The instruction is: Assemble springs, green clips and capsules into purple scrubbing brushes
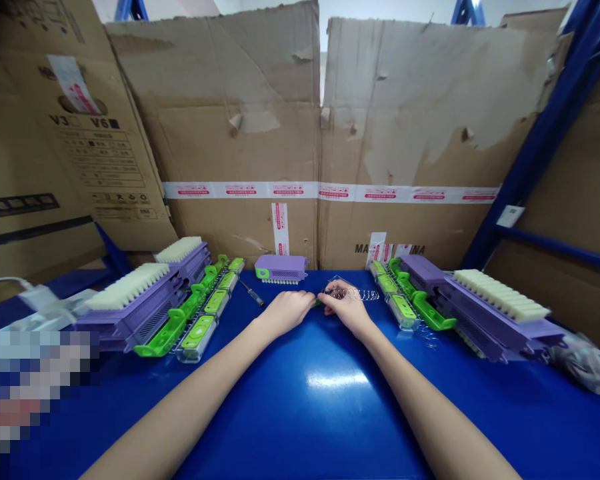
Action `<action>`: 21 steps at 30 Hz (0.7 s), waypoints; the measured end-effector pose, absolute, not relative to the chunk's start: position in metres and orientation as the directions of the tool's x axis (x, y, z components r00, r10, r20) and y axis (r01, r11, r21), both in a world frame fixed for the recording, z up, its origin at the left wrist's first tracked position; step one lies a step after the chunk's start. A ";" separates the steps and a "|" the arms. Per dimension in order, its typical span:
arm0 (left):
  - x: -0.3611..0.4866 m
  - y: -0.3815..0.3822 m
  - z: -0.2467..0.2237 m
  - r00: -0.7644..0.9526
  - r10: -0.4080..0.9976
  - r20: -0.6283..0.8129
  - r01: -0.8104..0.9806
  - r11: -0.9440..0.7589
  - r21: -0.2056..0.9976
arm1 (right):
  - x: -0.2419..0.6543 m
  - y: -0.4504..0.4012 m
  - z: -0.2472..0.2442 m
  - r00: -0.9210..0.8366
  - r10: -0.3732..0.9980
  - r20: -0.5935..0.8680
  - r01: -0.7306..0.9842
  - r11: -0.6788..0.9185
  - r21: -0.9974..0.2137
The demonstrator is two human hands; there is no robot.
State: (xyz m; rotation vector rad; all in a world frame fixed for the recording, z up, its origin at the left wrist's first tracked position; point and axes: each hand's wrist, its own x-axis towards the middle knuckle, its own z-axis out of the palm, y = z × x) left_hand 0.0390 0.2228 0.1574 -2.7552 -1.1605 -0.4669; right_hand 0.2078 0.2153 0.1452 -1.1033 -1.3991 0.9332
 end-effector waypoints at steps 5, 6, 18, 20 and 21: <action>0.030 0.234 0.152 0.591 0.711 0.381 0.598 -0.703 0.384 | 0.209 0.216 0.143 -0.066 0.952 0.299 0.158 0.306 -0.939; 0.030 0.237 0.150 0.563 0.728 0.392 0.568 -0.685 0.456 | 0.210 0.217 0.143 -0.077 0.949 0.307 0.171 0.316 -0.933; 0.036 0.241 0.148 0.389 0.902 0.189 0.116 -0.251 0.961 | 0.205 0.211 0.148 -0.139 0.924 0.357 0.268 0.382 -0.884; 0.037 0.239 0.149 0.403 0.895 0.190 0.078 -0.241 0.967 | 0.205 0.210 0.149 -0.141 0.925 0.353 0.283 0.379 -0.881; 0.038 0.238 0.149 0.416 0.888 0.196 0.058 -0.241 0.969 | 0.204 0.210 0.149 -0.142 0.924 0.355 0.289 0.382 -0.878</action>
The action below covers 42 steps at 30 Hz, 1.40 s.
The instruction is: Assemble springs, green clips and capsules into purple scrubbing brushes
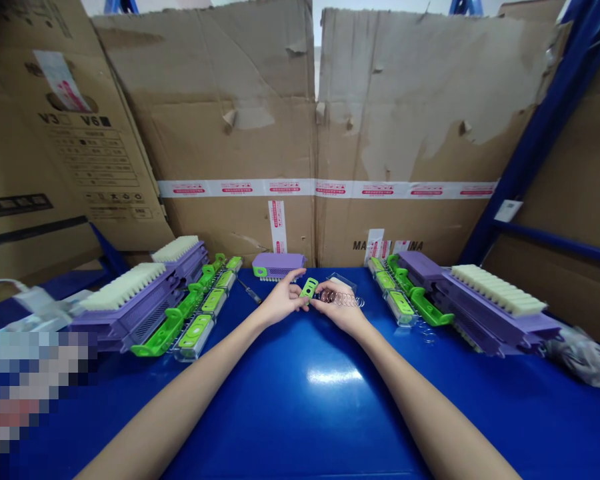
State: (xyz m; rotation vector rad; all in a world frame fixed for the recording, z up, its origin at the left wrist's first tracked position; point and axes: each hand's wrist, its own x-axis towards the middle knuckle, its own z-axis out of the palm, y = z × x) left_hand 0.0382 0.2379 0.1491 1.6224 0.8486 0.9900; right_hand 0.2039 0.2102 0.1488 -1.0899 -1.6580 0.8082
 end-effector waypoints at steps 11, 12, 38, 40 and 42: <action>0.045 0.234 0.150 0.439 0.873 0.212 0.016 -0.244 0.970 | 0.201 0.211 0.146 -0.149 0.914 0.377 0.306 0.405 -0.862; 0.046 0.234 0.149 0.412 0.887 0.209 0.010 -0.234 0.972 | 0.201 0.211 0.146 -0.149 0.916 0.373 0.296 0.401 -0.867; 0.051 0.232 0.147 0.280 0.904 0.324 0.104 -0.364 0.926 | 0.204 0.214 0.144 -0.137 0.875 0.464 0.433 0.474 -0.766; 0.052 0.232 0.147 0.160 0.910 0.383 0.186 -0.409 0.893 | 0.204 0.214 0.145 -0.137 0.868 0.477 0.458 0.483 -0.746; 0.052 0.232 0.147 0.073 0.912 0.404 0.249 -0.409 0.878 | 0.204 0.214 0.144 -0.151 0.866 0.476 0.462 0.488 -0.741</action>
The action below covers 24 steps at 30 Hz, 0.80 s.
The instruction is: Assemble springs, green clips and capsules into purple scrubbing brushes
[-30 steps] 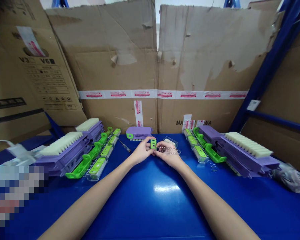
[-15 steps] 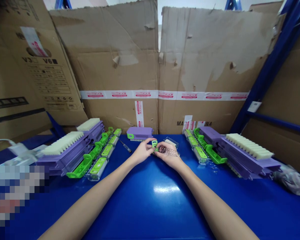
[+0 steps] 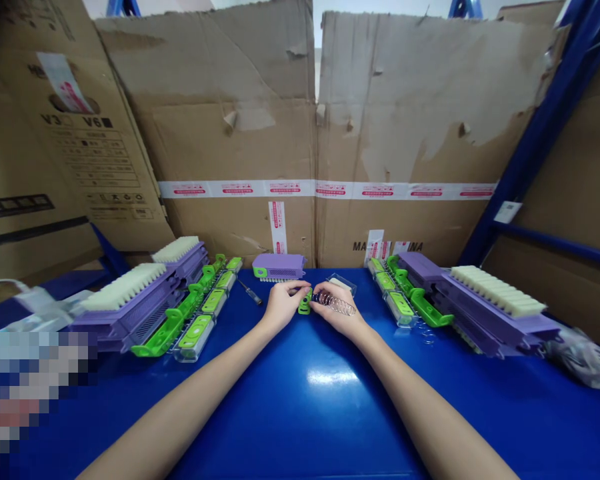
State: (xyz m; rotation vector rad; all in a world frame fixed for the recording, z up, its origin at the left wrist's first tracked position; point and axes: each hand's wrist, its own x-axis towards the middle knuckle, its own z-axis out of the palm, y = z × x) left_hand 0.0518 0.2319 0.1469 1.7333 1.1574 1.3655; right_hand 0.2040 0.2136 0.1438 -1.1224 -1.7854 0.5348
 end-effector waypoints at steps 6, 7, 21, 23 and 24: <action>0.050 0.235 0.143 -0.018 0.940 0.342 0.203 -0.332 0.921 | 0.205 0.213 0.141 -0.228 0.830 0.510 0.500 0.549 -0.670; 0.050 0.235 0.143 -0.016 0.947 0.322 0.190 -0.313 0.930 | 0.205 0.213 0.140 -0.247 0.817 0.521 0.507 0.567 -0.649; 0.054 0.227 0.153 0.204 0.976 0.077 -0.032 -0.072 0.997 | 0.203 0.208 0.153 -0.179 0.914 0.363 0.396 0.405 -0.824; 0.055 0.226 0.154 0.188 0.980 0.070 -0.032 -0.065 0.997 | 0.203 0.208 0.153 -0.201 0.917 0.346 0.380 0.398 -0.835; 0.055 0.226 0.154 0.183 0.981 0.069 -0.031 -0.065 0.997 | 0.202 0.208 0.152 -0.212 0.917 0.337 0.368 0.395 -0.842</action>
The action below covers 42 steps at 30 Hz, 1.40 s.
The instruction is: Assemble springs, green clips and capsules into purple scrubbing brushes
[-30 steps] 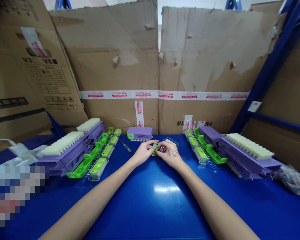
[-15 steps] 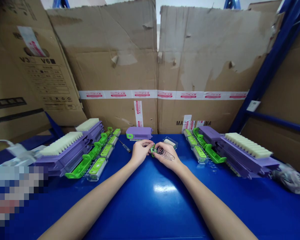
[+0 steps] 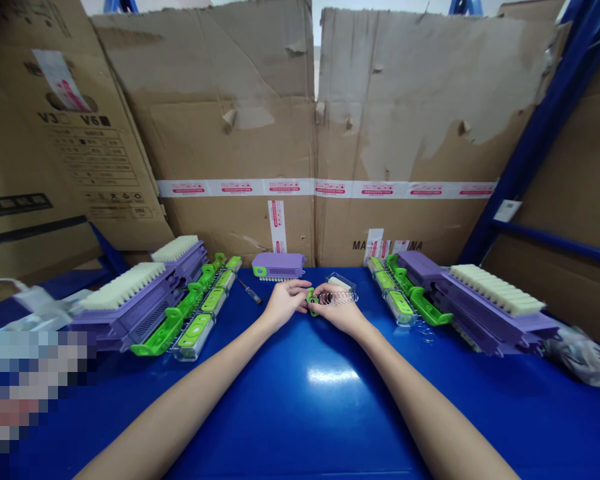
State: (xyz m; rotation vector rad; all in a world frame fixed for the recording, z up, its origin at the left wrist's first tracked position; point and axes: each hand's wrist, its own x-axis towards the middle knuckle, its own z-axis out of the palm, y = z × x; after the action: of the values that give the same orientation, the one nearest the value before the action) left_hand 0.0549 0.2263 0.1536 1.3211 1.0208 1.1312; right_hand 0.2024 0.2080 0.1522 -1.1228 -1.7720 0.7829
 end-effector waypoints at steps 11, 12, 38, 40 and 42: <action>0.055 0.228 0.151 0.209 0.973 0.097 -0.018 -0.095 0.995 | 0.200 0.208 0.151 -0.167 0.941 0.293 0.325 0.334 -0.885; 0.055 0.228 0.151 0.221 0.970 0.104 -0.025 -0.101 0.995 | 0.200 0.208 0.151 -0.163 0.943 0.290 0.327 0.329 -0.886; 0.052 0.237 0.143 0.276 0.954 0.114 -0.045 -0.105 0.993 | 0.204 0.210 0.149 -0.209 0.924 0.321 0.450 0.383 -0.807; 0.052 0.237 0.144 0.290 0.950 0.117 -0.037 -0.111 0.993 | 0.205 0.210 0.151 -0.236 0.916 0.325 0.449 0.400 -0.799; 0.052 0.236 0.145 0.315 0.942 0.115 -0.030 -0.112 0.993 | 0.205 0.209 0.152 -0.275 0.909 0.313 0.436 0.408 -0.802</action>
State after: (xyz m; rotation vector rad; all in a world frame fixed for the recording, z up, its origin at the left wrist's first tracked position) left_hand 0.0515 0.2363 0.1447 1.4189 0.9033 1.0531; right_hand 0.2051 0.2091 0.1519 -1.1518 -1.8768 0.7594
